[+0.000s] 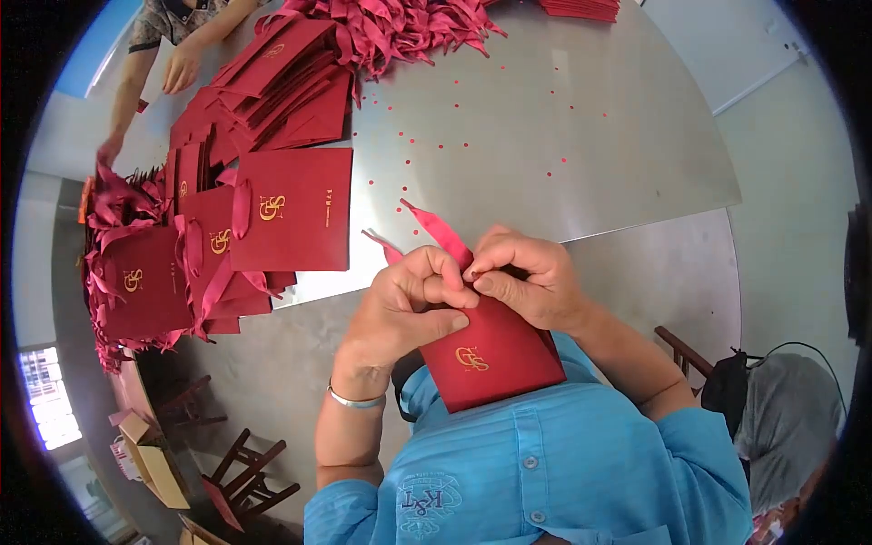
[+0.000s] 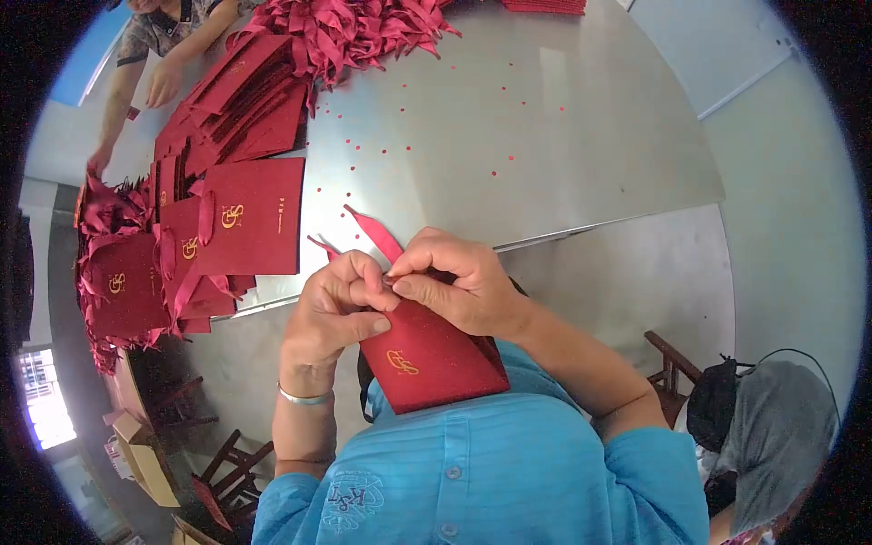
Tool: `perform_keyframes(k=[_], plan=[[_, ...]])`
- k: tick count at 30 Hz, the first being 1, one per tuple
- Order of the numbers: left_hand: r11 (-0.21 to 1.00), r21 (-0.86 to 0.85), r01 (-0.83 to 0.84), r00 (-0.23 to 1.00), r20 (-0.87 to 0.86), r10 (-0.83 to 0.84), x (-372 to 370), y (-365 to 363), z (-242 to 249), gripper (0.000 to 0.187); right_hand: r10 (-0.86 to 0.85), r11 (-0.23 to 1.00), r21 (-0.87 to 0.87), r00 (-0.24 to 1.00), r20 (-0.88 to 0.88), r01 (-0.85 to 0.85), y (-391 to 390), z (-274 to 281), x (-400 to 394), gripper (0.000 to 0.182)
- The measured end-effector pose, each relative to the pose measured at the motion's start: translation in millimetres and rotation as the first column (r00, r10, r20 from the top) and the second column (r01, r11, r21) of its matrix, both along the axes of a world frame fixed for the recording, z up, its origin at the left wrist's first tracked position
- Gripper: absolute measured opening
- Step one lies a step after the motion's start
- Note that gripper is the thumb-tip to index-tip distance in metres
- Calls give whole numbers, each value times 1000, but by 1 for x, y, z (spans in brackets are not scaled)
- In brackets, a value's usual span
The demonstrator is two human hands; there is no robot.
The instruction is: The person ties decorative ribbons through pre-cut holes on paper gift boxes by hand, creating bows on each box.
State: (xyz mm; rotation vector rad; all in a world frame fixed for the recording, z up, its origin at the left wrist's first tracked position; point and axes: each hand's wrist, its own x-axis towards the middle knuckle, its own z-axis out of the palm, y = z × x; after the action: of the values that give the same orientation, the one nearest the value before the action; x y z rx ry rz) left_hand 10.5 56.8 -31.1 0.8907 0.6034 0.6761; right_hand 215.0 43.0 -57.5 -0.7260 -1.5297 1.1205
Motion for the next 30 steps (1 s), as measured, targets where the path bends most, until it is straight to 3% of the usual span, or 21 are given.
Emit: perform_keyframes(k=[4, 6, 16, 22, 25, 28, 30], plan=[[999, 16, -41, 999, 23, 41, 0, -1, -2, 43, -8, 1000, -28, 999, -46, 7, 0, 1, 0, 8], [995, 6, -100, 993, -55, 100, -1, -1, 2, 36, -51, 987, -159, 995, -90, 36, -1, 5, 3, 8], [995, -21, -95, 994, 53, 96, 3, -6, 0, 44, -33, 999, -34, 999, -44, 31, -2, 5, -2, 8], [998, 61, -20, 993, 120, 12, 1, -4, -6, 41, 11, 1000, 16, 1000, -18, -11, -3, 9, -1, 8], [994, 106, -35, 997, 78, 26, 2, -3, 0, 35, -65, 997, -39, 997, -31, 64, -2, 7, 3, 7], [990, 40, -132, 988, -79, 135, 6, -9, 6, 33, -84, 995, -52, 996, -27, 82, -5, 10, 4, 7], [985, 170, -2, 989, -147, 28, 3, -8, 7, 22, -110, 993, -37, 994, -4, 109, -5, 12, 4, 6]])
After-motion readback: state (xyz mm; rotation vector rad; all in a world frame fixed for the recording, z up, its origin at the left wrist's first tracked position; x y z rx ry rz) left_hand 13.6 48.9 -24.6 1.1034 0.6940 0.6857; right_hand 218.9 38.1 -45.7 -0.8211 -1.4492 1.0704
